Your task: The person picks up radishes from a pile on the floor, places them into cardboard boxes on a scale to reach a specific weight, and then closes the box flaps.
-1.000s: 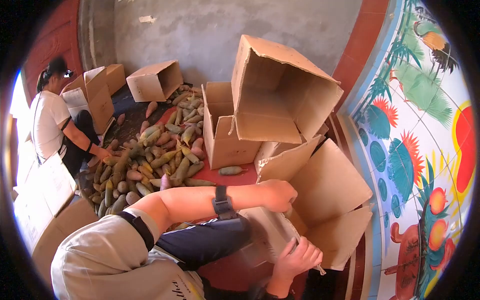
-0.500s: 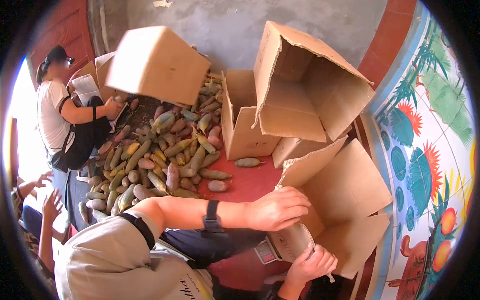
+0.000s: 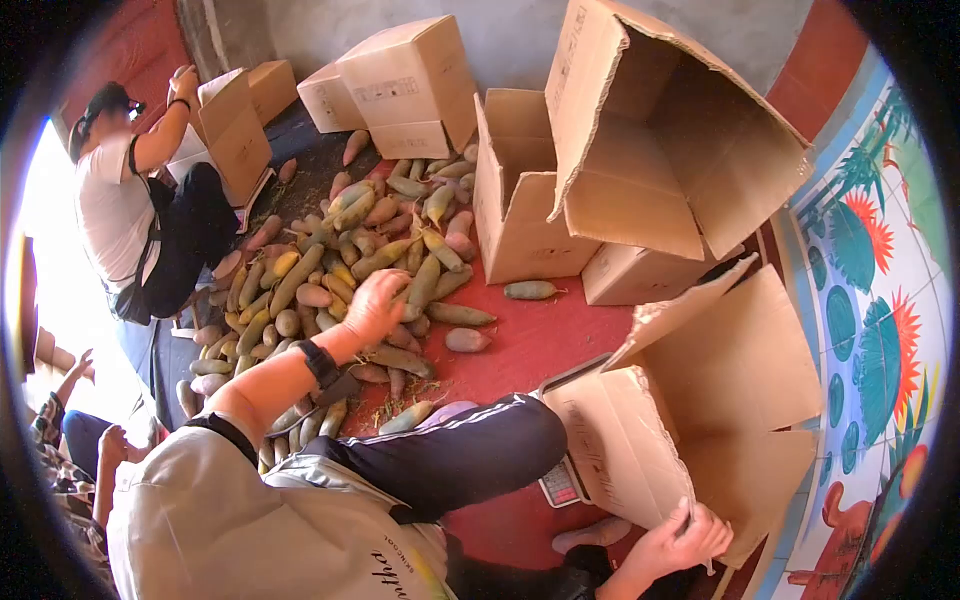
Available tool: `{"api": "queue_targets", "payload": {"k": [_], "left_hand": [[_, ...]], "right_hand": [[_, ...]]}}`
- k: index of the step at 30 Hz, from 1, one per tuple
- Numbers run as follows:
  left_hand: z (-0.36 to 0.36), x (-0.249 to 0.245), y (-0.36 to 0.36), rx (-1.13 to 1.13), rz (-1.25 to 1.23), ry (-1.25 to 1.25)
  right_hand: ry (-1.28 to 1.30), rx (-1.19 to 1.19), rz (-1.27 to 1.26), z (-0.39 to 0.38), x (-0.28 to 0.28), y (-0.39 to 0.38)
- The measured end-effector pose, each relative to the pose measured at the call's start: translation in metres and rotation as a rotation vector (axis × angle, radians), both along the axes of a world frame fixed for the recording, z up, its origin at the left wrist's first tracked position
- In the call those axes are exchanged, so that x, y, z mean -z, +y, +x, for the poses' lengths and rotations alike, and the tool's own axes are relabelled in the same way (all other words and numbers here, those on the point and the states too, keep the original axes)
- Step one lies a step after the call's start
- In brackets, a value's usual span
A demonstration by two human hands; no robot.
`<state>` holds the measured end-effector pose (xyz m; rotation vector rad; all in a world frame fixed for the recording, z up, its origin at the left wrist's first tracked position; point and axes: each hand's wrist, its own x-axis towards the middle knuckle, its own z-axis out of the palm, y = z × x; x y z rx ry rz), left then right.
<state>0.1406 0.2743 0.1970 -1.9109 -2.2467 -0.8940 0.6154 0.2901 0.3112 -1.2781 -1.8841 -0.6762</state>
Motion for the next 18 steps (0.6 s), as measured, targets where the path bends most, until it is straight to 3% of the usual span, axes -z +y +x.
{"api": "queue_targets", "payload": {"k": [2, 5, 8, 11, 14, 17, 18], "left_hand": [[-0.041, 0.053, -0.016, -0.193, 0.020, -0.050], [-0.082, 0.097, -0.048, -0.426, -0.246, -0.180], [-0.094, 0.118, -0.087, -0.527, -0.434, -0.063], [-0.097, 0.132, -0.113, -0.562, -0.666, -0.129], [-0.087, 0.137, -0.127, -0.540, -0.716, -0.021], [-0.061, 0.120, -0.120, -0.458, -0.718, 0.142], [-0.058, 0.122, -0.114, -0.310, -0.894, 0.180]], "right_hand": [[0.025, -0.009, -0.016, -0.001, -0.002, -0.002], [0.005, -0.007, -0.043, -0.007, -0.001, -0.004], [-0.061, -0.028, -0.009, -0.012, -0.001, -0.002], [-0.094, -0.012, 0.065, -0.017, -0.003, -0.001], [-0.058, 0.024, 0.036, -0.024, -0.001, -0.002], [-0.123, 0.040, 0.083, -0.032, 0.000, 0.000], [-0.126, 0.040, 0.085, -0.033, 0.002, 0.001]]}}
